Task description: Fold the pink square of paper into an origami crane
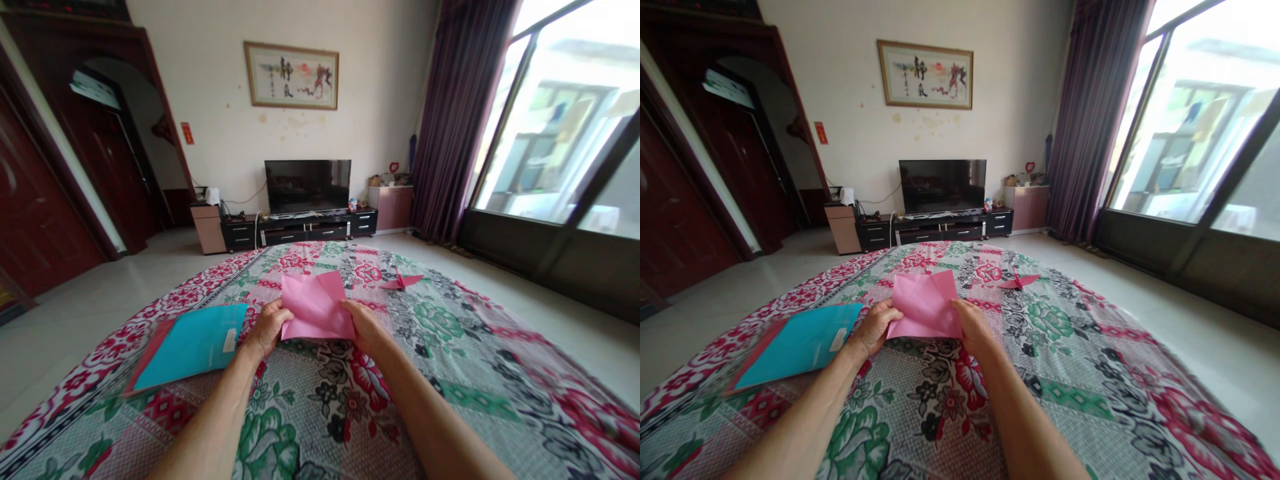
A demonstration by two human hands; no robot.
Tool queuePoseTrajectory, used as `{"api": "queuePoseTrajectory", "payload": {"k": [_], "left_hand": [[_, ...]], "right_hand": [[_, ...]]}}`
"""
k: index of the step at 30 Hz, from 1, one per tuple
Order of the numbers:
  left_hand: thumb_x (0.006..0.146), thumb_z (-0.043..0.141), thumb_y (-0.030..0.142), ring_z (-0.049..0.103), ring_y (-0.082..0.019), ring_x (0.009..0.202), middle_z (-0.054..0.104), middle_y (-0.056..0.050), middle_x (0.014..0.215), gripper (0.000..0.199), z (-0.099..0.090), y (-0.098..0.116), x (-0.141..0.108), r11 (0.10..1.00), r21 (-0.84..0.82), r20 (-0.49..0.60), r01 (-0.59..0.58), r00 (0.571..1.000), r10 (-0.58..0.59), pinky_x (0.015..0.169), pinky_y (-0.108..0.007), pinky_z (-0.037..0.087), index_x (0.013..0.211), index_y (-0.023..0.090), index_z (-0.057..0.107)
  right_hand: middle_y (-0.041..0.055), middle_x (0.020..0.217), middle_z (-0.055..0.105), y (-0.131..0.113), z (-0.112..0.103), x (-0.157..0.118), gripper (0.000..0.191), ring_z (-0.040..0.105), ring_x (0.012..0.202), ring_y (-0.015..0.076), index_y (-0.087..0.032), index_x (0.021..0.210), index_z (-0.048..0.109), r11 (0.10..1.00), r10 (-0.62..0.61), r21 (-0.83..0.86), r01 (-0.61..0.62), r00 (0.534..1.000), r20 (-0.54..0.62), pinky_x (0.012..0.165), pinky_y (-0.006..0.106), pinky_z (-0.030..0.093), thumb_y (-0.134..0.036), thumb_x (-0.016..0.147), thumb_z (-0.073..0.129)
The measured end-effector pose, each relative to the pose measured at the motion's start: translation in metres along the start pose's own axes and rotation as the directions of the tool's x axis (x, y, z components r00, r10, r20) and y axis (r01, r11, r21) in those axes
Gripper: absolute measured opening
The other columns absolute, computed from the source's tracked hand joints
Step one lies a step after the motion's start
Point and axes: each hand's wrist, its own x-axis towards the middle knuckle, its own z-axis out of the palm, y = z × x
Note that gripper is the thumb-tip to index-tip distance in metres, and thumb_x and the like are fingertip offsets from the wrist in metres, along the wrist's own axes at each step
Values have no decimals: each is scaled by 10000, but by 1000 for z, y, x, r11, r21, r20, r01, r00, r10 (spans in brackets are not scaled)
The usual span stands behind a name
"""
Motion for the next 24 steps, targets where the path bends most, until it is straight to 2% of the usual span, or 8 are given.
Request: {"api": "queuePoseTrajectory", "payload": {"k": [2,4,10,14,19,24], "left_hand": [[550,575,167,369,-81,381,507,57,470,134,-1,-1,1,999,14,123,-31,992,29,428,-217,278,676,170,622],[567,575,174,364,-78,382,524,55,482,161,-2,-2,1,999,25,167,-43,985,38,426,-215,274,718,163,630],[598,592,191,442,-89,416,620,38,591,269,-5,-3,3,999,22,184,-44,982,39,437,-208,302,861,167,638],[606,629,200,547,-113,505,663,17,687,352,-4,-3,3,997,-72,201,-23,979,37,472,-199,354,958,177,613],[590,691,198,609,-129,601,685,-2,772,407,-3,-3,5,989,-150,115,-16,993,33,563,-216,435,987,173,602],[600,688,190,639,-157,650,696,-16,767,423,-4,-3,6,985,-175,147,8,989,18,584,-234,456,1016,162,612]], "right_hand": [[-8,545,591,-1,0,-1,85,539,454,121,-158,712,585,998,28,56,-32,998,64,452,232,448,-237,683,592],[-7,535,603,0,0,0,70,537,434,117,-154,718,586,994,44,99,-50,997,70,454,226,440,-221,696,585],[-7,492,602,-1,1,5,58,543,418,116,-143,709,581,975,88,202,-93,996,32,468,218,442,-155,738,532],[-2,474,592,-8,3,-1,128,581,470,134,-140,740,578,951,131,277,-139,990,45,537,234,488,-134,789,460],[0,468,581,-13,1,-4,166,595,499,142,-145,725,555,934,131,323,-152,988,87,570,245,509,-107,792,407],[13,483,582,-13,-2,-2,159,598,509,153,-134,743,556,930,144,325,-170,984,101,579,262,518,-103,771,403]]}}
